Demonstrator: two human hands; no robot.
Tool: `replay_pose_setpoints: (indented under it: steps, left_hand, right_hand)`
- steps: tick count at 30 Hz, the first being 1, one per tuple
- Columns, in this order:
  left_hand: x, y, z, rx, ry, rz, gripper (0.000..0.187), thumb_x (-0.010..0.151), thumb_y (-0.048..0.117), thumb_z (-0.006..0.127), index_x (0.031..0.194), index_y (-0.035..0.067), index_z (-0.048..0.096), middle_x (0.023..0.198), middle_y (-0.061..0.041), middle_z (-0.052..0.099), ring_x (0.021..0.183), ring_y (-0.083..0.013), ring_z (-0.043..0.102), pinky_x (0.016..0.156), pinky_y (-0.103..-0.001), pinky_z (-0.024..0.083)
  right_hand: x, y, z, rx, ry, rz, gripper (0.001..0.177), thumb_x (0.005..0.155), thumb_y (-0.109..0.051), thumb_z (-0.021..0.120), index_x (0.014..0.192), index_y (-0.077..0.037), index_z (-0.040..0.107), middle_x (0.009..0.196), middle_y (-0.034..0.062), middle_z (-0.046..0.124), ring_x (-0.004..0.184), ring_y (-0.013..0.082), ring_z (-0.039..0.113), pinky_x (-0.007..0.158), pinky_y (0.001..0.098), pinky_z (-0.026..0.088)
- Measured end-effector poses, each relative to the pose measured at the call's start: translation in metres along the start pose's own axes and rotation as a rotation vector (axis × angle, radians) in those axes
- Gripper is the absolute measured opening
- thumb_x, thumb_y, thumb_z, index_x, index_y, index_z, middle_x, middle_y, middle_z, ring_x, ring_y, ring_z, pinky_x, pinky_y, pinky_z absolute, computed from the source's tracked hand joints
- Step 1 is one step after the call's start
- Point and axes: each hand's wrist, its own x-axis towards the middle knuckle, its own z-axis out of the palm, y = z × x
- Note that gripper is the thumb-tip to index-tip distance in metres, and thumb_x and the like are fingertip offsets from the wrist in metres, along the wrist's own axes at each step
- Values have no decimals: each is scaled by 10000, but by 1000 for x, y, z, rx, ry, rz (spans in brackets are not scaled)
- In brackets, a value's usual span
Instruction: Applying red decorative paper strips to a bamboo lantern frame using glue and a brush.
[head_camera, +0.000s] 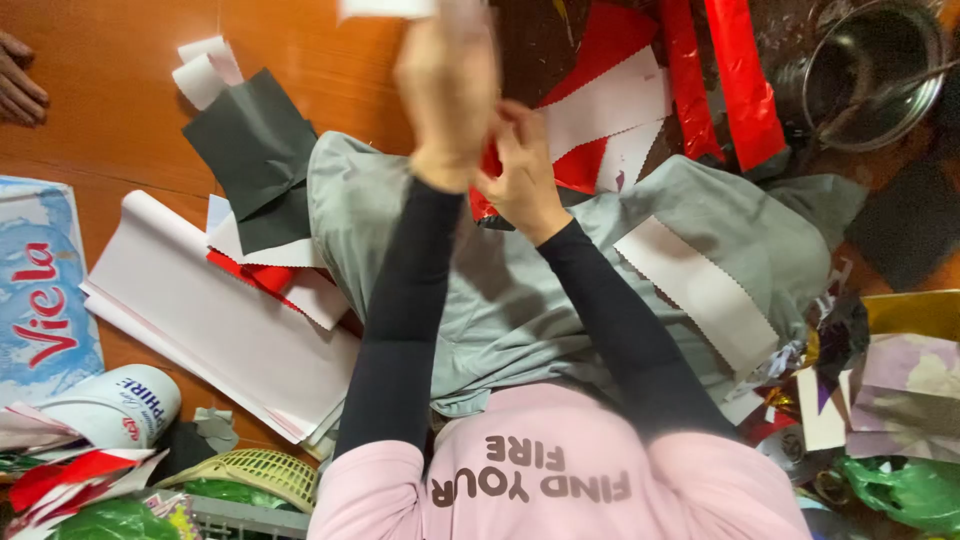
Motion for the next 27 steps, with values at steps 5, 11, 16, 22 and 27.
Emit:
replay_pose_setpoints:
  steps: [5,11,16,22,27]
  left_hand:
    - [-31,38,66,-19,-378,-16,622,906,-33,649,1489,56,452,966,-187,645,887,-350,654,797,-458,549]
    - [-78,29,4,-125,-210,-308,780,899,7,778,1545,49,342,1367,-234,578,1226,-382,626,1030,-431,533]
    - [-116,-6,6,-790,-244,-958,785,940,40,813,1545,18,312,1437,-198,559,1251,-249,614,1040,-372,545]
    - [-112,-4,9,-578,-284,-980,784,859,116,828,1488,23,370,1278,-174,668,1098,-238,689,894,-339,610]
    - [-120,-5,14,-356,-350,-942,828,862,162,821,1527,23,348,1232,-174,694,1112,-224,706,917,-336,586]
  right_hand:
    - [-25,36,22,366,70,294,544,1011,-238,669,1490,-281,414,1447,1,551,1342,222,574,1118,378,509]
    - [-30,65,34,1325,420,780,209,1042,-232,679,1213,-145,595,1079,36,638,899,166,572,749,337,473]
    - [-8,41,5,1418,424,1113,132,972,-128,659,1019,-11,698,877,47,736,742,156,714,677,284,587]
    - [-29,75,-6,661,-59,1056,414,1111,-293,696,968,96,708,797,112,643,636,169,555,562,297,402]
    - [36,39,0,493,-337,585,456,1102,-413,481,1288,-19,617,1062,39,728,1011,96,685,888,267,512]
